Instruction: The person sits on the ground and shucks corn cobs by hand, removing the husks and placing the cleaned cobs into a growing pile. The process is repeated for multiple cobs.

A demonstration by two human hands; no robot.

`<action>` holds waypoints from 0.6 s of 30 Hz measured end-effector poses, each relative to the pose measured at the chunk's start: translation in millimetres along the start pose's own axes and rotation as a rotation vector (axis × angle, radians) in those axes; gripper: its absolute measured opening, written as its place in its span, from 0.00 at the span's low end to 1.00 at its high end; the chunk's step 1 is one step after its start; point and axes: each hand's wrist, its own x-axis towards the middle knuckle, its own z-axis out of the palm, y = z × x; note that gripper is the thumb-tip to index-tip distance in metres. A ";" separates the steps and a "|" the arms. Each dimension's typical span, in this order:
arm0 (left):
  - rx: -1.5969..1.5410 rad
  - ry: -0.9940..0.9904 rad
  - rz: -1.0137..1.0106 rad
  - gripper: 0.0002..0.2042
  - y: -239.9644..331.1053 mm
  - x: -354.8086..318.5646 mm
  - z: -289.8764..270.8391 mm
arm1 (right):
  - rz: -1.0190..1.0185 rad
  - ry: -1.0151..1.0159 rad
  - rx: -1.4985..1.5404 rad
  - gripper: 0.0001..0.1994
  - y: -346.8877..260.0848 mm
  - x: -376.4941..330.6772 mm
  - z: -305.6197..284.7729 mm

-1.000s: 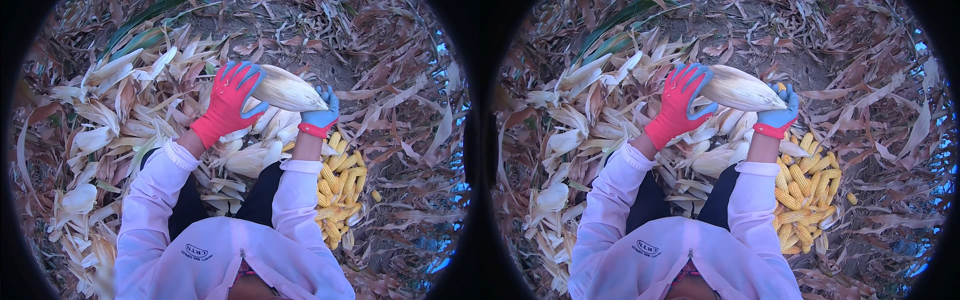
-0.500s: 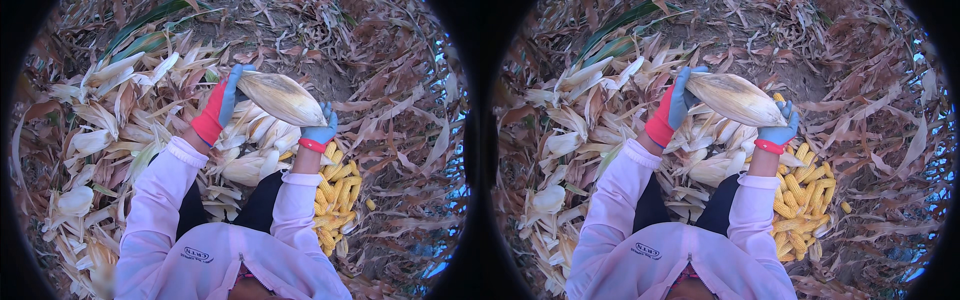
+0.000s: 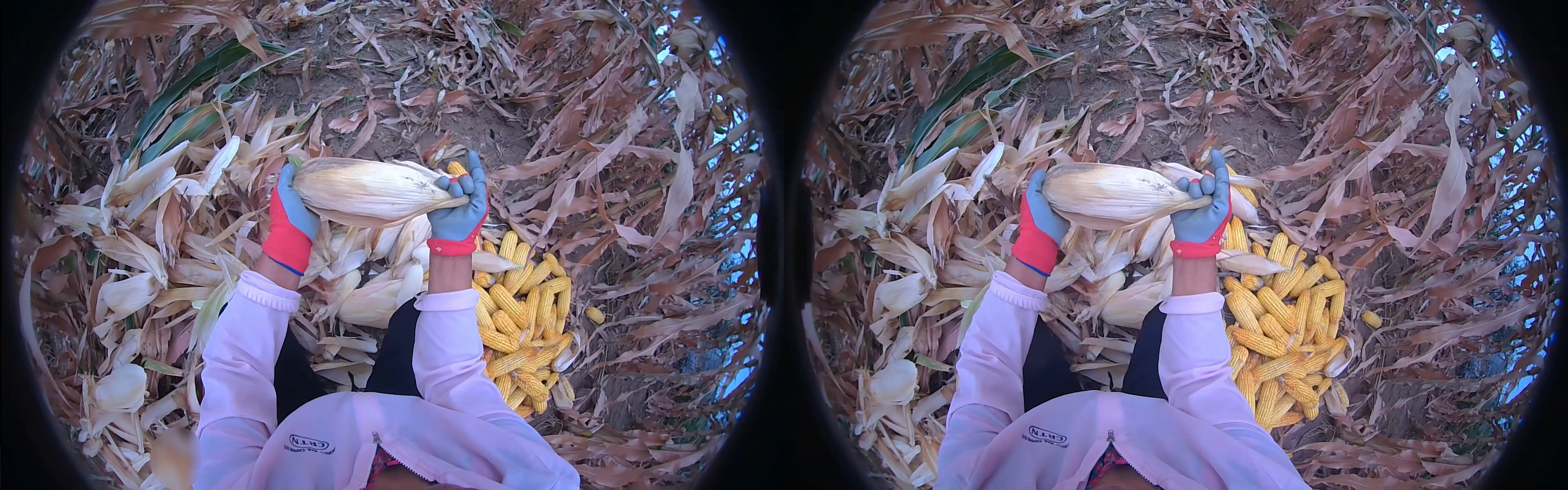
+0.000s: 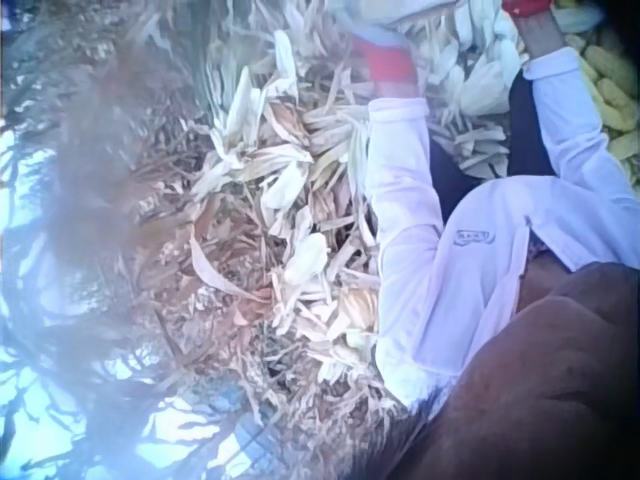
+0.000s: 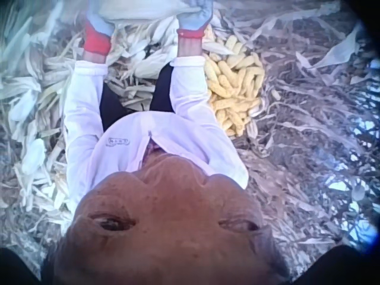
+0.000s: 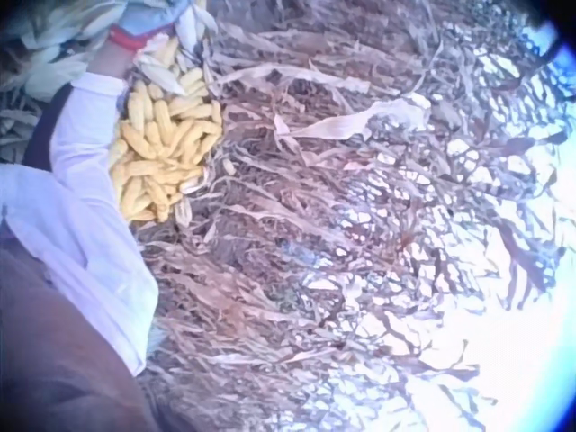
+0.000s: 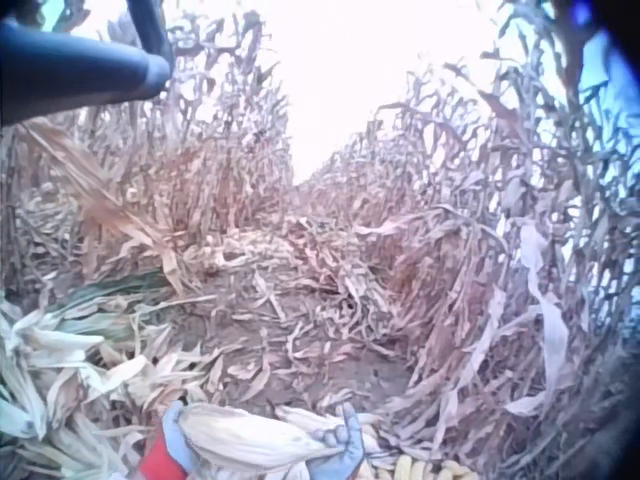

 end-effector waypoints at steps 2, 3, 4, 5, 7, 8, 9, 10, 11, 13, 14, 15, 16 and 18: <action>0.010 -0.045 0.105 0.21 10.3 0.2 6.8 | 0.076 0.016 0.073 0.17 2.9 1.4 -3.7; 0.012 -0.067 0.160 0.21 18.4 -2.3 13.0 | 0.116 0.022 0.109 0.17 4.5 2.6 -4.6; -0.033 -0.100 0.195 0.21 24.2 -6.5 21.1 | 0.179 0.056 0.122 0.15 5.8 5.0 -4.9; -0.036 -0.133 0.198 0.21 26.3 -6.0 19.9 | 0.219 0.068 0.080 0.15 6.2 6.7 -5.4; -0.028 -0.193 0.218 0.20 38.6 -7.6 14.7 | 0.313 0.090 0.010 0.14 13.4 6.7 -2.3; -0.058 -0.215 0.179 0.19 43.0 -7.3 13.9 | 0.364 0.044 -0.037 0.15 14.9 5.7 -1.0; -0.097 -0.325 0.180 0.19 48.0 -4.3 10.5 | 0.417 -0.004 -0.081 0.15 16.6 2.7 0.8; -0.135 -0.436 0.180 0.19 51.4 0.3 6.8 | 0.470 -0.054 -0.124 0.15 17.2 -0.9 2.6; -0.171 -0.547 0.179 0.19 55.3 2.6 2.7 | 0.520 -0.104 -0.168 0.16 17.8 -4.5 4.5; -0.040 -0.385 0.182 0.19 56.2 -6.8 13.1 | 0.542 -0.131 -0.311 0.16 14.3 -11.1 6.7; 0.018 -0.324 0.179 0.19 58.1 -12.5 17.8 | 0.533 -0.134 -0.393 0.17 13.6 -14.3 11.3; 0.080 -0.262 0.177 0.19 60.2 -17.0 18.8 | 0.525 -0.137 -0.469 0.17 13.7 -18.2 16.3; 0.059 -0.282 0.158 0.19 61.6 -18.1 16.9 | 0.514 -0.163 -0.514 0.17 14.7 -20.7 20.9; 0.016 -0.326 0.116 0.19 65.7 -16.5 14.7 | 0.509 -0.253 -0.596 0.17 12.4 -26.7 26.8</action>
